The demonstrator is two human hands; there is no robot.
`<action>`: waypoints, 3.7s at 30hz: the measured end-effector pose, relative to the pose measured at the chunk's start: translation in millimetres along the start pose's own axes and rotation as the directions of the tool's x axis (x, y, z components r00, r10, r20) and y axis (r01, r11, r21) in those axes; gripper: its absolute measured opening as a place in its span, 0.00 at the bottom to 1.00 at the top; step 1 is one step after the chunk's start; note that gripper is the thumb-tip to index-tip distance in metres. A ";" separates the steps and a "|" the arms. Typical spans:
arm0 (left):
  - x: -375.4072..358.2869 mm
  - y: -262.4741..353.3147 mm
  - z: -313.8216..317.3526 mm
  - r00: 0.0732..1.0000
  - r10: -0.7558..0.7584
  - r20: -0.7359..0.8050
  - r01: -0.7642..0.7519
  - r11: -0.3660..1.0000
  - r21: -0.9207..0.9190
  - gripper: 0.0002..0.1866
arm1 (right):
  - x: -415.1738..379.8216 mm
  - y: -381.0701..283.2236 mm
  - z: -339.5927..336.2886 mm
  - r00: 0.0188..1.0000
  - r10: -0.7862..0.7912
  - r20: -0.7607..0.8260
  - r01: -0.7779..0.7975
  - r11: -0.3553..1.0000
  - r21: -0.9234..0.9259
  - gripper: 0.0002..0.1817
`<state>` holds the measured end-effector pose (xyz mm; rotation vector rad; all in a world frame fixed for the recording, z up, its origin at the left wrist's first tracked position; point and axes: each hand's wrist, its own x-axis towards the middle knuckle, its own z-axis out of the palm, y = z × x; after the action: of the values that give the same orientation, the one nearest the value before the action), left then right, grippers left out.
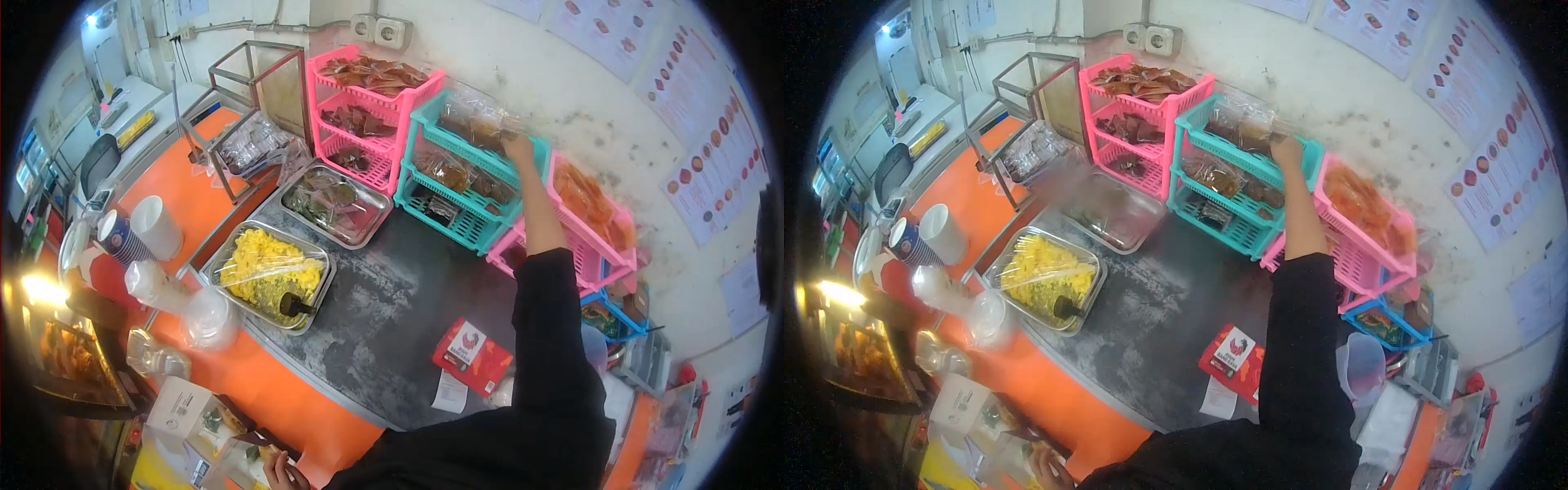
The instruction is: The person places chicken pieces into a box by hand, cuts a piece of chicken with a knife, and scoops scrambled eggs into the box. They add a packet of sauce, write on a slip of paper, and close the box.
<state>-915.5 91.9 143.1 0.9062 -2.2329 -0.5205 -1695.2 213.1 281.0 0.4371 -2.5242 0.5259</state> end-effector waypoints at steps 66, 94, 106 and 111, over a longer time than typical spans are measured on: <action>-1.0 27.8 -70.6 0.687 -0.650 0.325 0.397 -0.039 -0.917 0.19 | -538.9 -364.1 -197.2 0.432 -0.743 0.511 -0.698 0.083 0.711 0.19; -64.0 8.4 -103.7 0.437 -0.844 0.312 0.348 -0.161 -0.923 0.23 | -633.6 -365.9 -192.1 0.381 -0.856 0.350 -0.638 0.031 0.770 0.10; -124.9 -32.5 -123.7 0.337 -0.941 -0.021 0.229 0.103 -0.968 0.27 | -640.2 -396.3 -151.7 0.298 -0.827 0.477 -0.426 0.332 0.842 0.10; -141.3 -43.4 -128.2 0.314 -0.948 -0.059 0.143 0.109 -0.984 0.22 | -659.6 -419.0 -104.0 0.258 -0.944 0.208 -0.393 0.094 0.915 0.09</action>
<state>-728.9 150.6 147.6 1.1374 -0.3580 -1.2934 -946.9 25.7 118.3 2.6662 -1.9697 2.2626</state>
